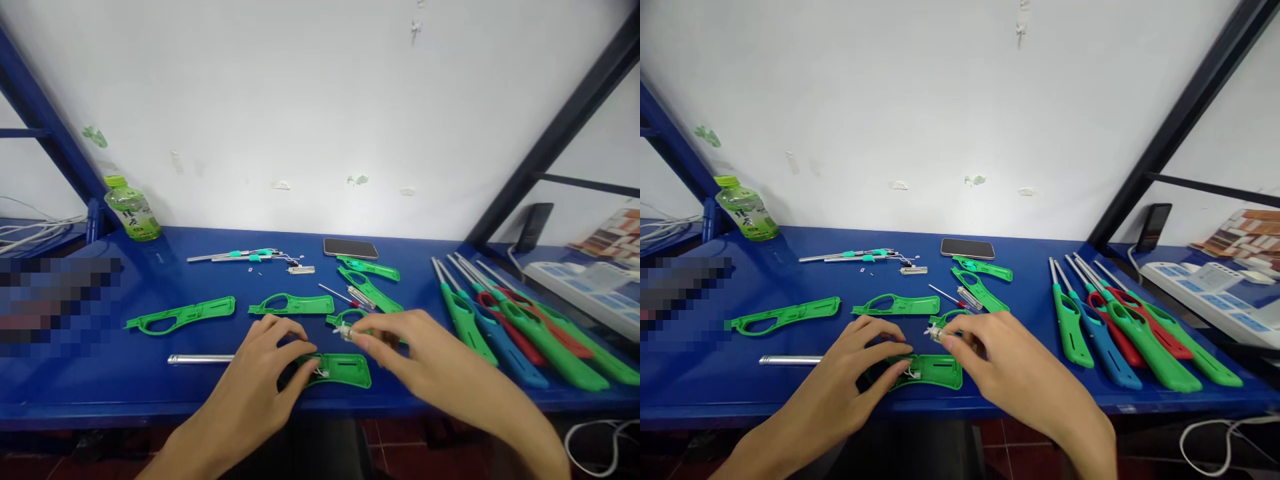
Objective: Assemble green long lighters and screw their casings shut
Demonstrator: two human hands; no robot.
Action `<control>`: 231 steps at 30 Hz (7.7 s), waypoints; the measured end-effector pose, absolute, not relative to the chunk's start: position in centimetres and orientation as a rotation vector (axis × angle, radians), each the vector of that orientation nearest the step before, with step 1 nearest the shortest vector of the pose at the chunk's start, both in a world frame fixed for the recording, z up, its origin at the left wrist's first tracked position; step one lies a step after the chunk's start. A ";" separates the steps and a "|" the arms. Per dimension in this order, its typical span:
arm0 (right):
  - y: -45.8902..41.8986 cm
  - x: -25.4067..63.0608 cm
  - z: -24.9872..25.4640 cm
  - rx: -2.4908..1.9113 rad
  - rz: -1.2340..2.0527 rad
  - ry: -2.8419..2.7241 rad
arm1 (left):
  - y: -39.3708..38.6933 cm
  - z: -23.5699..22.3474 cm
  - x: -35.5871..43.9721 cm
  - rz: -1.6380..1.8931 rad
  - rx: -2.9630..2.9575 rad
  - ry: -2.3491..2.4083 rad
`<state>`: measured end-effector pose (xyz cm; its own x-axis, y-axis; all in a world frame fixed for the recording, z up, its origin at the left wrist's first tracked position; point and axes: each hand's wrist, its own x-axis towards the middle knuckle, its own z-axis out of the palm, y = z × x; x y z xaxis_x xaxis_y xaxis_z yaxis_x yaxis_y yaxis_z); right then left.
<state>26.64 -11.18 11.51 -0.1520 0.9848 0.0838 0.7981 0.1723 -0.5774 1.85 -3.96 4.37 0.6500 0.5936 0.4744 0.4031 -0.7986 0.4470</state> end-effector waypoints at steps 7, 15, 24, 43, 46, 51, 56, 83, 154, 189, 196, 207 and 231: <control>-10.3 26.4 10.4 -1.585 0.571 -2.150 | -3.5 4.0 1.6 0.903 2.582 0.750; -10.3 26.0 10.0 -1.566 0.557 -2.133 | -3.4 3.7 1.7 0.962 2.613 0.708; -10.1 25.9 10.1 -1.559 0.596 -2.125 | -3.5 3.7 1.7 0.949 2.626 0.697; -10.4 25.8 10.3 -1.540 0.561 -2.149 | -3.6 3.8 1.8 0.971 2.621 0.672; -10.3 25.7 10.4 -1.537 0.576 -2.156 | -3.6 3.8 1.8 0.964 2.625 0.676; -10.2 25.9 10.4 -1.564 0.577 -2.151 | -3.5 3.7 1.7 0.966 2.630 0.671; -10.1 25.8 10.3 -1.584 0.625 -2.140 | -3.5 3.6 1.7 0.993 2.639 0.655; -10.1 25.8 10.7 -1.617 0.772 -2.144 | -3.8 3.8 1.9 1.051 2.628 0.629; -10.2 25.4 10.6 -1.604 0.768 -2.136 | -3.9 3.7 1.9 1.036 2.620 0.613; -10.4 25.2 10.7 -1.632 0.695 -2.143 | -4.2 4.2 1.9 1.121 2.566 0.594; -10.4 25.2 10.4 -1.636 0.656 -2.172 | -4.2 4.3 2.0 1.119 2.561 0.587; -10.2 25.1 10.5 -1.635 0.670 -2.156 | -4.2 4.0 1.9 1.125 2.595 0.676; -10.0 25.1 10.8 -1.625 0.659 -2.153 | -4.3 4.4 2.1 1.175 2.581 0.659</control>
